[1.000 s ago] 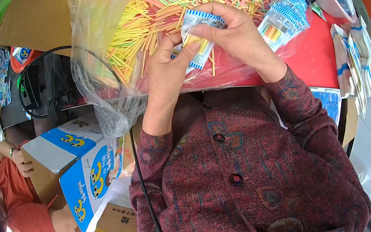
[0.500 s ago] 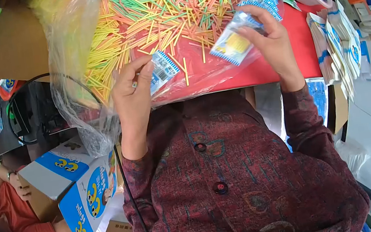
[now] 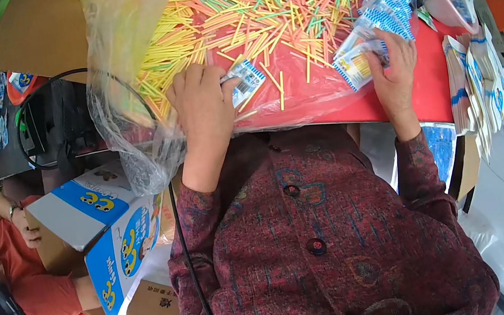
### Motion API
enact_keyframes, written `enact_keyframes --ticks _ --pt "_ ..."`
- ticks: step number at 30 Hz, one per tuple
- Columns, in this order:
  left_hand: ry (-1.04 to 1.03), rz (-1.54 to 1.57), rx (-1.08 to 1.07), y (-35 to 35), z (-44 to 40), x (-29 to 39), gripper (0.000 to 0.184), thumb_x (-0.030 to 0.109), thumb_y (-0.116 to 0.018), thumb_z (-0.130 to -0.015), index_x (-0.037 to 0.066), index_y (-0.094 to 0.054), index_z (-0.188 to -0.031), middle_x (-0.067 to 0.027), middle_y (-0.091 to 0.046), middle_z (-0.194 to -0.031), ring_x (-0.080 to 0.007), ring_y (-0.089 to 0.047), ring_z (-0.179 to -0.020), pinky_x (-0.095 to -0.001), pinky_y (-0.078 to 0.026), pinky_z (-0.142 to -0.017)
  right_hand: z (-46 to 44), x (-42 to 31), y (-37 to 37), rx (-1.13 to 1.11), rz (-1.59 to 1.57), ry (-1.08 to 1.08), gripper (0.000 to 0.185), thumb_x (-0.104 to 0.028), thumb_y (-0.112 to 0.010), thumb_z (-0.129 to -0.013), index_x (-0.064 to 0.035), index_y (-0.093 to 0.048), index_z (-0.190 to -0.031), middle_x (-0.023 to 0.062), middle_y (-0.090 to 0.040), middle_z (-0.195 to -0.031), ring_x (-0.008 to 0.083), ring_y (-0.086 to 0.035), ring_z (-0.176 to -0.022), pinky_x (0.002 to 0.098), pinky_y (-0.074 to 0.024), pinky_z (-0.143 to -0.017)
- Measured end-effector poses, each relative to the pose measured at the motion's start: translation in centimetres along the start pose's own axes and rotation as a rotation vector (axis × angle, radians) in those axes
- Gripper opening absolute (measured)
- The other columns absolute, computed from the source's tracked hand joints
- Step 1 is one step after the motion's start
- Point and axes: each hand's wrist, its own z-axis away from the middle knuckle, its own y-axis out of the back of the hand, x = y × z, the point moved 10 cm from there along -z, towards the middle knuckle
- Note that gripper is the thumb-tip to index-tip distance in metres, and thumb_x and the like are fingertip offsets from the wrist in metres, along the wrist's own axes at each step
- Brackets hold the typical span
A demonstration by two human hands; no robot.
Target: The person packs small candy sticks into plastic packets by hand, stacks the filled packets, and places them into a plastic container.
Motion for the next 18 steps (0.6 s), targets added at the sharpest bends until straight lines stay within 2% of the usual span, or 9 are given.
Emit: enact_keyframes --ticks 1,4,5,8,10,11,14,18 --pt "0.004 -0.001 0.001 0.0 -0.1 -0.2 0.021 0.023 -0.072 -0.071 0.009 -0.062 -0.085 -0.0056 -0.056 -0.09 -0.0276 -0.05 -0.094 -0.0422 -0.035 -0.082 -0.3 -0.5 0.1 -0.001 -0.003 0.003 0.041 -0.007 -0.068 -0.077 -0.0106 -0.058 -0.117 0.0066 -0.06 -0.103 0.0254 -0.053 -0.106 0.0447 -0.0288 -0.103" --pt "-0.021 0.037 0.081 0.5 0.0 -0.2 0.017 0.02 -0.071 -0.072 0.01 -0.061 -0.082 -0.0057 -0.056 -0.09 -0.0272 -0.051 -0.093 -0.0411 -0.035 -0.08 -2.1 -2.1 2.8 0.13 -0.102 0.001 0.032 -0.009 -0.064 -0.084 -0.0048 -0.057 -0.115 0.0101 -0.06 -0.111 0.0236 -0.055 -0.107 0.0356 -0.0393 -0.097" --pt "-0.024 0.035 0.073 0.5 0.0 -0.3 0.017 0.02 -0.071 -0.072 0.01 -0.061 -0.082 -0.0057 -0.056 -0.09 -0.0272 -0.051 -0.093 -0.0411 -0.035 -0.08 -2.6 -2.9 3.0 0.127 -0.103 -0.007 0.032 -0.009 -0.064 -0.084 -0.0048 -0.057 -0.115 0.0101 -0.06 -0.111 0.0236 -0.055 -0.107 0.0356 -0.0393 -0.097" --pt "-0.04 0.232 0.134 1.3 -0.3 -0.8 0.017 0.018 -0.071 -0.071 0.01 -0.061 -0.082 -0.0058 -0.056 -0.089 -0.0268 -0.051 -0.093 -0.0408 -0.035 -0.08 -4.0 -5.8 -2.1 -0.334 -0.749 -0.265 0.029 -0.01 -0.062 -0.087 -0.0031 -0.058 -0.115 0.0097 -0.062 -0.11 0.0227 -0.058 -0.105 0.0317 -0.0452 -0.09" --pt "-0.042 0.25 0.126 1.5 -0.5 -0.8 0.017 0.018 -0.071 -0.071 0.01 -0.061 -0.082 -0.0057 -0.056 -0.088 -0.0266 -0.051 -0.092 -0.0406 -0.035 -0.079 -5.1 -10.5 -4.4 -0.457 -0.81 -0.186 0.028 -0.012 -0.062 -0.086 -0.0018 -0.06 -0.112 0.0117 -0.064 -0.106 0.0241 -0.062 -0.098 0.032 -0.0475 -0.086" --pt "-0.041 0.27 0.115 1.6 -0.5 -0.7 0.017 0.017 -0.071 -0.07 0.01 -0.061 -0.082 -0.0055 -0.056 -0.087 -0.0264 -0.052 -0.091 -0.0403 -0.035 -0.079 -5.3 -11.4 -5.5 -0.46 -0.813 -0.18 0.028 -0.012 -0.062 -0.086 -0.0018 -0.06 -0.112 0.0117 -0.064 -0.106 0.0241 -0.062 -0.098 0.032 -0.0475 -0.086" --pt "-0.065 0.25 0.103 2.0 -0.6 0.1 0.017 0.017 -0.071 -0.07 0.01 -0.061 -0.081 -0.0052 -0.056 -0.085 -0.0261 -0.052 -0.09 -0.0398 -0.035 -0.079 -5.6 -14.7 -7.4 -0.349 -0.546 0.175 0.03 -0.012 -0.065 -0.083 -0.0024 -0.061 -0.111 0.0133 -0.064 -0.104 0.0244 -0.062 -0.096 0.0309 -0.0491 -0.082" --pt "-0.12 0.15 0.064 1.5 -0.5 0.8 0.015 0.018 -0.071 -0.07 0.009 -0.061 -0.079 -0.0052 -0.056 -0.082 -0.0259 -0.053 -0.088 -0.0395 -0.035 -0.079 -5.2 -14.3 -8.7 -0.486 -0.505 0.165 0.033 -0.012 -0.067 -0.08 -0.0024 -0.061 -0.111 0.0147 -0.063 -0.103 0.0262 -0.063 -0.093 0.0301 -0.0499 -0.079"
